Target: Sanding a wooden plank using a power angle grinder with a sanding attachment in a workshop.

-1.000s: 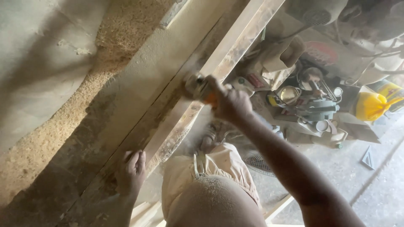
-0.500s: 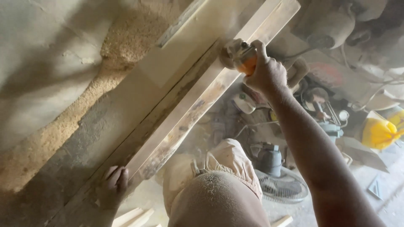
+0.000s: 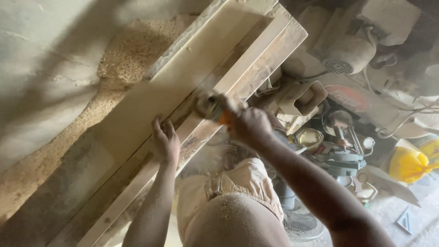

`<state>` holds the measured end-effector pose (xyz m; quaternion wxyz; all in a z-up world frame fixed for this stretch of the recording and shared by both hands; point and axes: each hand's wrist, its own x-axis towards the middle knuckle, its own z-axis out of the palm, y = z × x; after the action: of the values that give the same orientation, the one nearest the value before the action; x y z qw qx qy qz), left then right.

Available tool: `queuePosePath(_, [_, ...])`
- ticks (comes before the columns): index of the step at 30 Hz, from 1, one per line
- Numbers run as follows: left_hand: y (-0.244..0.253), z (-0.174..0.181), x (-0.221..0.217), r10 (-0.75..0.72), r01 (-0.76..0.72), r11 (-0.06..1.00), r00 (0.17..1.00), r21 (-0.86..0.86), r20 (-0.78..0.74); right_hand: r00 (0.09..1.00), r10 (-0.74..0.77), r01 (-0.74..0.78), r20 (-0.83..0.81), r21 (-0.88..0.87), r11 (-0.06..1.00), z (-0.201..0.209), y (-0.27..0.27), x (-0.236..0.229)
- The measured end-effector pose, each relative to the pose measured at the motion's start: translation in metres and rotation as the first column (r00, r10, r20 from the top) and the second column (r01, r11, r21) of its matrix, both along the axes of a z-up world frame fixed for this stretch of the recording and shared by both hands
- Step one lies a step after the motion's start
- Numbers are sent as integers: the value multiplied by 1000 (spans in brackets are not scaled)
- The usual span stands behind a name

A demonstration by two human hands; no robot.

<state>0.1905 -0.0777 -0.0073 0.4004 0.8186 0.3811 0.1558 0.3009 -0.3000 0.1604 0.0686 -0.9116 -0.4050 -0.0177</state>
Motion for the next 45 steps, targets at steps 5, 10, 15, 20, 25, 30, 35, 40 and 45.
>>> queuePosePath(5, [-5,21,-3,-81,123,954,984,274,-157,860,-462,428,-217,-185,884,-29,-47,88])
queuePosePath(10, [-6,28,-1,-96,154,929,978,337,-183,759,-628,614,-172,-128,779,-33,-98,176])
queuePosePath(15, [-6,32,1,-65,128,957,970,261,-236,745,-619,627,-247,-55,777,-14,-99,208])
queuePosePath(20, [-3,19,-3,-43,117,949,968,293,-247,860,-495,433,-124,-335,837,-29,-58,137])
queuePosePath(25, [-8,42,4,-42,98,987,925,130,-378,905,-262,196,-334,-221,955,-32,-39,84])
queuePosePath(30, [-5,36,1,-70,129,980,936,151,-345,823,-512,388,-244,-417,822,-15,-70,144])
queuePosePath(35, [-2,24,-1,-61,123,978,943,170,-327,770,-595,576,-230,-151,803,-12,-94,210])
queuePosePath(40, [-4,27,0,-46,104,978,953,181,-299,755,-599,604,-267,-71,794,-14,-102,224])
queuePosePath(45, [2,7,-9,-117,149,957,984,250,-138,769,-598,586,-227,-124,801,-26,-87,182])
